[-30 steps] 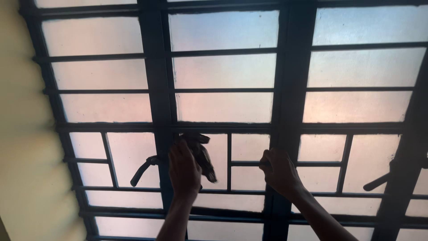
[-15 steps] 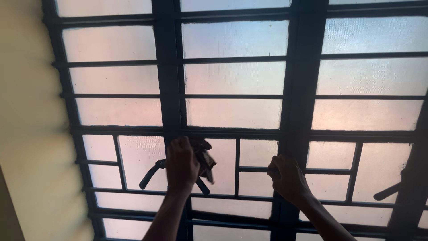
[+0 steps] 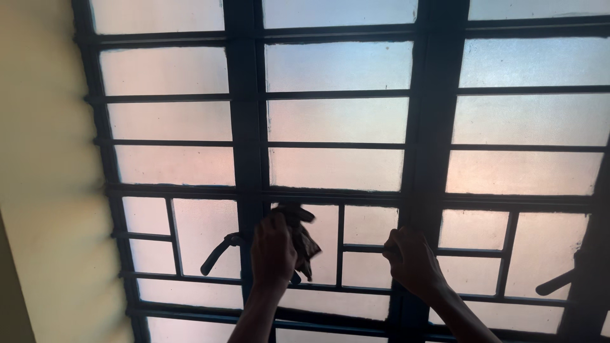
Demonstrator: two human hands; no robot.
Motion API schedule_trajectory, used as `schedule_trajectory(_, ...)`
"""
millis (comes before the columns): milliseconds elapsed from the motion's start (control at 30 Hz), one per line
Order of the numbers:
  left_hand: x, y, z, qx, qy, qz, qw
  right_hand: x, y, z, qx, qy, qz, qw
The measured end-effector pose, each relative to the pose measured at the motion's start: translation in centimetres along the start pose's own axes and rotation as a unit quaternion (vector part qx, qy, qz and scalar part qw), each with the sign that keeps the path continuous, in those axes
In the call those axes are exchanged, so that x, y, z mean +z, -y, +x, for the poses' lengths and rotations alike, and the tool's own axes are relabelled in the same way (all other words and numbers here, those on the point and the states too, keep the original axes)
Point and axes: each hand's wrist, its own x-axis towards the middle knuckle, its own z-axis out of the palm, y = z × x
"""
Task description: The person wipes the horizontal bars and frames of a window with a cloth held in the right hand.
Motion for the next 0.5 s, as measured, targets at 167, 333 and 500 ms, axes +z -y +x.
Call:
schedule_trajectory(167, -1.1, -0.2, 2.0, -0.049, -0.047, 0.028, 0.997, 0.0, 0.3, -0.3, -0.030, -0.029, 0.006, 0.999)
schedule_trajectory(333, 0.5, -3.2, 0.3, -0.051, 0.019, -0.031, 0.998, -0.3, 0.7, -0.2, -0.013, -0.016, 0.015, 1.000)
schedule_trajectory(500, 2.1, -4.3, -1.5, 0.073, 0.046, -0.029, 0.996, -0.6, 0.8, -0.3, -0.060, -0.040, 0.000, 0.997)
